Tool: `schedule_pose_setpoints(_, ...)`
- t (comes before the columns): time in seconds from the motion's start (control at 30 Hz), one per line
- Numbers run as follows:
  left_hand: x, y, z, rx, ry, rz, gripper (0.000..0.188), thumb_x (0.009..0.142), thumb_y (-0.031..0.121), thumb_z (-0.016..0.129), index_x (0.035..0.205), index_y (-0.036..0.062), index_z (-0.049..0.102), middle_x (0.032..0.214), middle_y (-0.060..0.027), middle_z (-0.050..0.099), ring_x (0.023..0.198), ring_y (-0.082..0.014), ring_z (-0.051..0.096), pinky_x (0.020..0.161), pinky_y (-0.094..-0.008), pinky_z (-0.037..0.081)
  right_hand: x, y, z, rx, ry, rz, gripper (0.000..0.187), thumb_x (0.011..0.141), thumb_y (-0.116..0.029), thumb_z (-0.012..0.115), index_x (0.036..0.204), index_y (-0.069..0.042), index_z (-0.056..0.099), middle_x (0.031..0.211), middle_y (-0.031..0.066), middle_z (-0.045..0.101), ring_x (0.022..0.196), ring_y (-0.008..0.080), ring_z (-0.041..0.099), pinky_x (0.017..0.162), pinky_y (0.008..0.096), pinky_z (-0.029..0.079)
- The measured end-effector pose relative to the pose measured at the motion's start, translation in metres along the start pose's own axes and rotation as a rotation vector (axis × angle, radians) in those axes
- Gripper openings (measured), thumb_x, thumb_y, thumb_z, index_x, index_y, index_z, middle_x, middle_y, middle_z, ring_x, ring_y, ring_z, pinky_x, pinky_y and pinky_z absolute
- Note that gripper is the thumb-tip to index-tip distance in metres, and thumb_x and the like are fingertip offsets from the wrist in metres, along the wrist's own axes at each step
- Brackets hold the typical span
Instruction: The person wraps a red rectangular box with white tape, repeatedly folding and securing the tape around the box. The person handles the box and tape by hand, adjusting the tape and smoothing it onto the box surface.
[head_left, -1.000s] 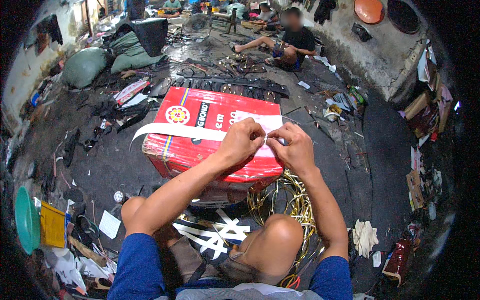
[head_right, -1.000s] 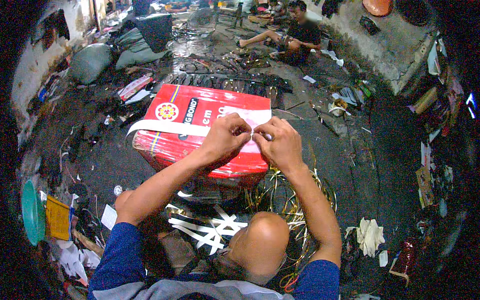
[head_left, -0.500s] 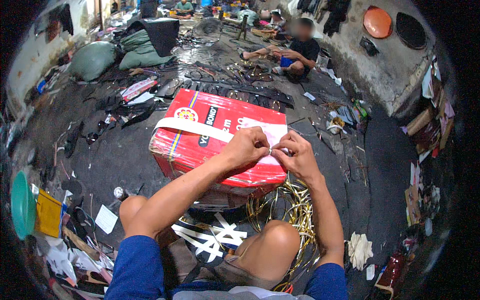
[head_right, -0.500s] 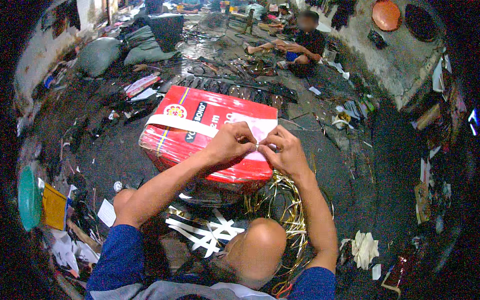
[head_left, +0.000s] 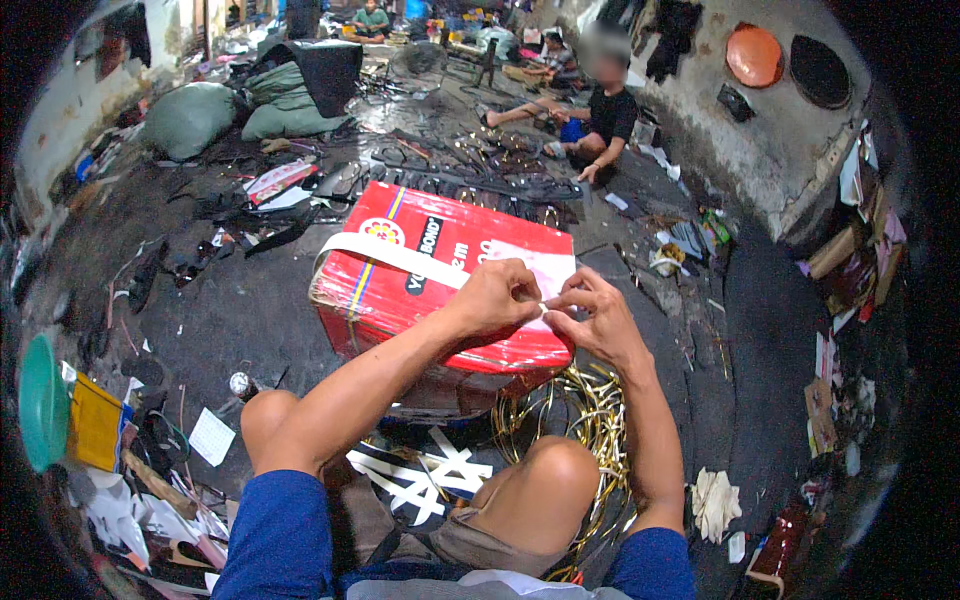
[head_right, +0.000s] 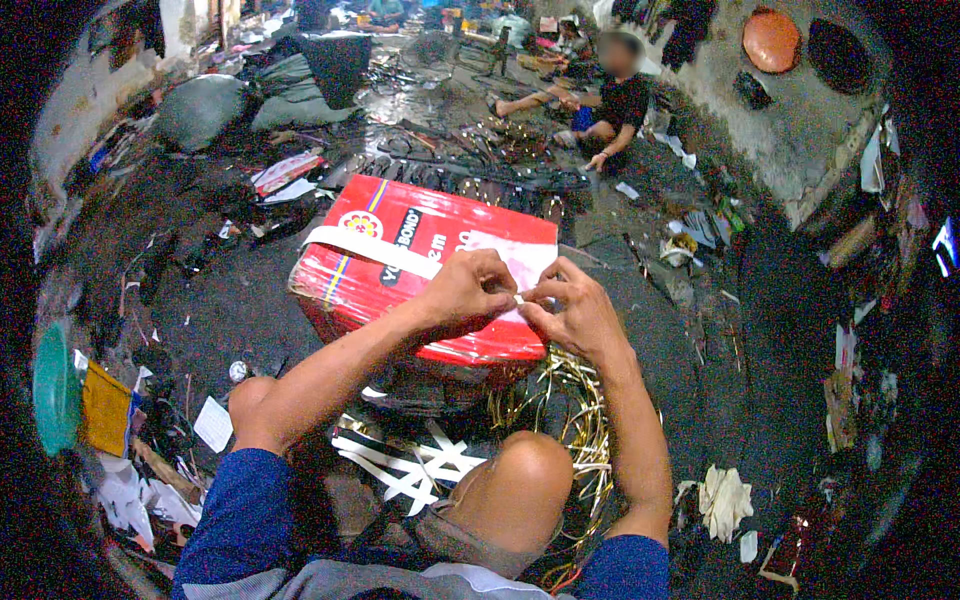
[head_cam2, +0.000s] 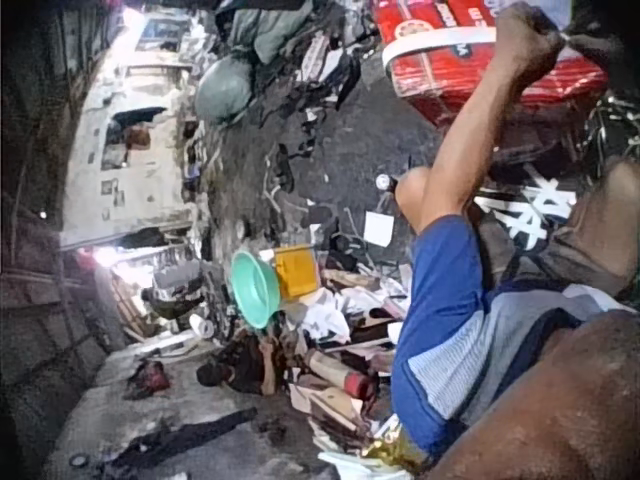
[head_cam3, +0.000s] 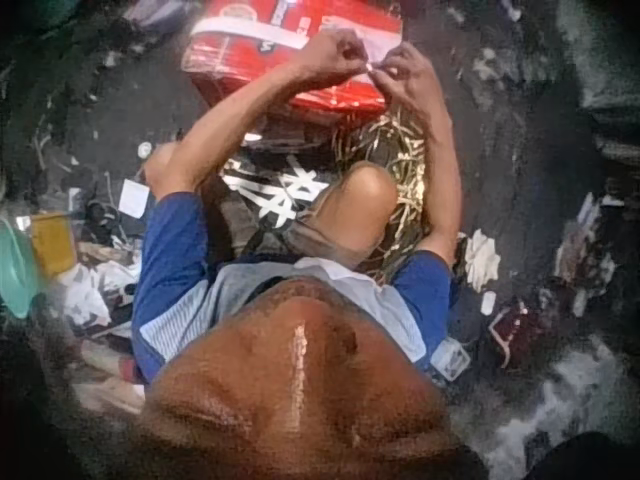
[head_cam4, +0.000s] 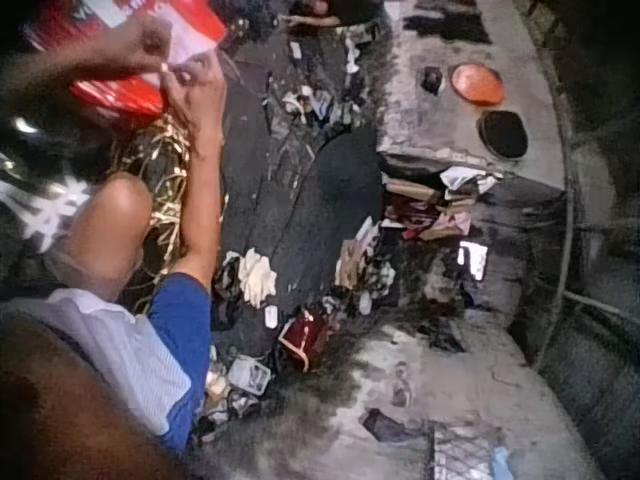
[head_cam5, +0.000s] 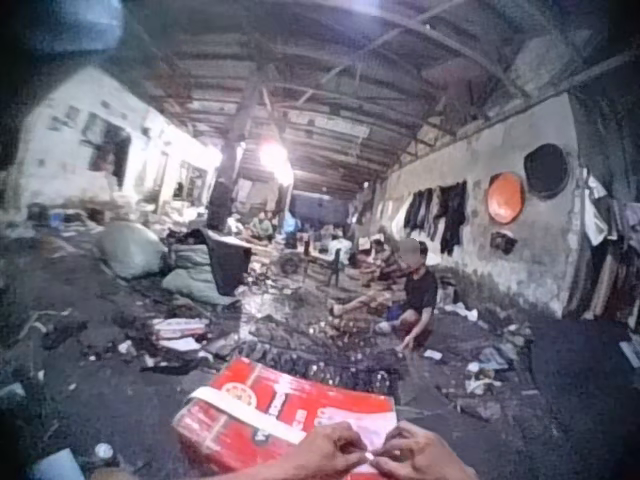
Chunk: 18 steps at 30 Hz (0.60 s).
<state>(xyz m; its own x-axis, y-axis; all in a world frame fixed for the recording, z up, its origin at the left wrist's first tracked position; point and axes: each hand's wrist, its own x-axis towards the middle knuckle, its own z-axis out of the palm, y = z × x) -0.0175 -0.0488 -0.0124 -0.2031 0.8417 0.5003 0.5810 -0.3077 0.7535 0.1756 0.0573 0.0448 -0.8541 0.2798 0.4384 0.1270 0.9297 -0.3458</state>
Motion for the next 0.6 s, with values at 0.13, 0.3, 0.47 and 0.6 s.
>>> schedule_pose_setpoints(0.13, 0.001, 0.002, -0.001, -0.035, -0.002, -0.005, 0.013, 0.081, 0.013, 0.080, 0.087, 0.0029, 0.077, 0.085, -0.0135, 0.069, 0.082, -0.0273, 0.068, 0.076, -0.0388, 0.053, -0.001, 0.003, 0.006, 0.059, 0.067, 0.128, 0.016, 0.080, -0.019, 0.084, 0.091, -0.007, 0.080, 0.093, 0.0099, 0.063, 0.086, 0.0249, 0.067, 0.077, 0.0386, 0.056)
schedule_pose_setpoints(0.3, 0.000, -0.004, 0.001, 0.023, 0.041, 0.057, 0.014, 0.082, 0.015, 0.078, 0.087, 0.0025, 0.077, 0.086, -0.0148, 0.070, 0.082, -0.0282, 0.069, 0.075, -0.0399, 0.055, -0.006, 0.004, 0.019, 0.082, 0.170, 0.174, 0.018, 0.078, -0.019, 0.085, 0.090, -0.006, 0.081, 0.089, 0.0093, 0.061, 0.079, 0.0226, 0.062, 0.073, 0.0368, 0.052)
schedule_pose_setpoints(0.47, 0.004, -0.001, 0.004, 0.060, 0.072, 0.015, 0.015, 0.081, 0.015, 0.076, 0.084, 0.0008, 0.076, 0.083, -0.0152, 0.072, 0.078, -0.0295, 0.071, 0.073, -0.0403, 0.056, -0.008, 0.018, 0.039, 0.274, 0.280, 0.393, 0.014, 0.077, -0.012, 0.082, 0.081, -0.003, 0.072, 0.077, 0.0034, 0.056, 0.067, 0.0148, 0.053, 0.063, 0.0317, 0.045)
schedule_pose_setpoints(0.6, 0.015, 0.003, 0.003, 0.184, -0.009, -0.047, 0.016, 0.076, 0.018, 0.074, 0.083, 0.0050, 0.080, 0.080, -0.0190, 0.074, 0.076, -0.0349, 0.074, 0.073, -0.0444, 0.060, -0.005, 0.022, 0.054, 0.686, 0.336, 0.572, 0.023, 0.075, -0.006, 0.076, 0.080, -0.006, 0.054, 0.067, -0.0041, 0.050, 0.056, 0.0077, 0.042, 0.049, 0.0285, 0.034)
